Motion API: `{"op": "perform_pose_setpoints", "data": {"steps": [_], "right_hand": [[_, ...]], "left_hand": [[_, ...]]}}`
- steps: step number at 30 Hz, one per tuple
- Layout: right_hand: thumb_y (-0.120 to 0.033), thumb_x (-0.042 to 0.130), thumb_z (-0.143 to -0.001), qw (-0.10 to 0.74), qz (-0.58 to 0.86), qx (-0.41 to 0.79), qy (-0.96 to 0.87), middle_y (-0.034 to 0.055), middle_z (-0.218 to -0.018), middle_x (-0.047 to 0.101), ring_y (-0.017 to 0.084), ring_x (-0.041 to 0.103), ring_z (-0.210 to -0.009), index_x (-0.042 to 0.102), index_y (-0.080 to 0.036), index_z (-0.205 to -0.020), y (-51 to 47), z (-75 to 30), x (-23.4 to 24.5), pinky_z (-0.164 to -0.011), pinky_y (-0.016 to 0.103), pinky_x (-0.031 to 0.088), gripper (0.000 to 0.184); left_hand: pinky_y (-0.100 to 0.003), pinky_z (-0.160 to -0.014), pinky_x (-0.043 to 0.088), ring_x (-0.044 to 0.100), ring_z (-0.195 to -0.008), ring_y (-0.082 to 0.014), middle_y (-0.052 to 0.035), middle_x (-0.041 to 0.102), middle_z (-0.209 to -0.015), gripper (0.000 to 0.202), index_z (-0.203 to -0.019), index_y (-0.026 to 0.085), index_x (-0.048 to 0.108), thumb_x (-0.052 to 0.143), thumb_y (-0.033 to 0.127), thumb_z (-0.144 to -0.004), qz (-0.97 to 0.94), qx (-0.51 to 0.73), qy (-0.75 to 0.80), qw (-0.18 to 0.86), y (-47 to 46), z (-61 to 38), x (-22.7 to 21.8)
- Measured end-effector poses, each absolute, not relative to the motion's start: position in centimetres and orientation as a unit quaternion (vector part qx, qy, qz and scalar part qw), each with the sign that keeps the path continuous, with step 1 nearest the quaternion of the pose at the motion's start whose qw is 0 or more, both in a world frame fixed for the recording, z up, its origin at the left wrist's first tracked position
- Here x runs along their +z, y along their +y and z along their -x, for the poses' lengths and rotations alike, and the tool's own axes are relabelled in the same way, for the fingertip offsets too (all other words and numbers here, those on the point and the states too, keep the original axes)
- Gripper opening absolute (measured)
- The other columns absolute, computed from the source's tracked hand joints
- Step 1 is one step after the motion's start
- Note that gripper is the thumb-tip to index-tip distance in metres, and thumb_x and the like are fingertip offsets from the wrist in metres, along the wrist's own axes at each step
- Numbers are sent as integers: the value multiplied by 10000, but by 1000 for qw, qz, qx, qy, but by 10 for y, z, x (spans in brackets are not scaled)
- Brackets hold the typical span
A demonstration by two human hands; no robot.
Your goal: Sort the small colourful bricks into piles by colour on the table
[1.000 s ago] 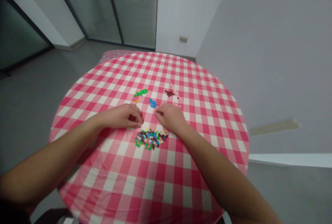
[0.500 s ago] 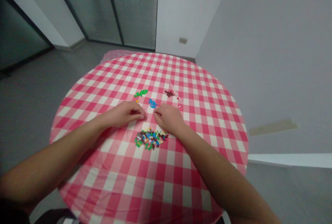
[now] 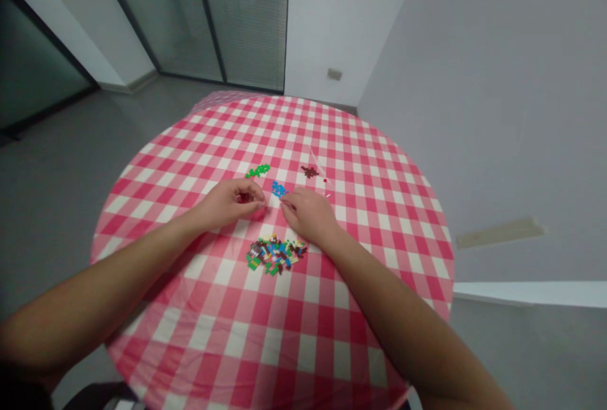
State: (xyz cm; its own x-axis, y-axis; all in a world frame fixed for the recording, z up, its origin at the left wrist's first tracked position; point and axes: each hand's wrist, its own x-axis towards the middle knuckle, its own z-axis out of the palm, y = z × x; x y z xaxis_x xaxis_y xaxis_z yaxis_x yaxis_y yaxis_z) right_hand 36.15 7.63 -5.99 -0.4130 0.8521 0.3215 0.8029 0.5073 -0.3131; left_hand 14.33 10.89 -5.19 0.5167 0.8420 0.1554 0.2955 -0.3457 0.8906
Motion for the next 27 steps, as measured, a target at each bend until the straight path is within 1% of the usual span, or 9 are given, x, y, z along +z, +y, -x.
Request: {"op": "perform_pose_setpoints", "data": {"steps": [3,5,9,16,20,27], "right_hand": [[-262,553,-923,301,442,57,-843,81,-793,709,178,613,-717,745,-170,-957,74,-360,-58,-680,310,480,216],[-278,548,-935,323,413,59,-849,80,-794,715,176,615,-720,742,-181,-943,72,-359,-57,-686,312,488,217],[-258,557,-931,325,383,51,-863,72,-808,725,179,626,-745,734,-189,-926,70,-358,-57,-673,304,489,191],[-220,577,-918,306,382,70,-869,62,-872,738,176,651,-810,730,-213,-928,70,-359,-60,-730,297,493,153],[-231,589,-914,309,377,72,-870,65,-869,734,179,652,-808,723,-211,-914,70,-359,-60,-728,291,488,135],[-242,566,-922,311,386,73,-865,69,-859,736,184,650,-792,715,-209,-913,69,-358,-60,-725,302,490,153]], "left_hand": [[-241,-618,456,588,-646,-111,-18,657,-740,80,-798,143,645,680,206,-764,-736,331,368,461,108,-145,-54],[-231,-592,448,575,-616,-100,-7,640,-713,104,-786,143,625,698,212,-760,-725,334,363,479,108,-147,-56],[-219,-576,450,579,-599,-91,4,634,-696,161,-755,144,583,722,226,-747,-711,333,346,514,108,-149,-60],[-220,-583,464,590,-585,-90,15,617,-656,174,-712,145,555,716,210,-732,-689,323,327,561,107,-153,-62],[-224,-585,471,604,-585,-98,12,629,-658,175,-744,147,565,728,206,-719,-677,318,318,582,106,-153,-61],[-217,-593,456,612,-590,-96,6,661,-657,112,-784,148,572,680,166,-761,-678,311,295,597,106,-154,-60]]}}
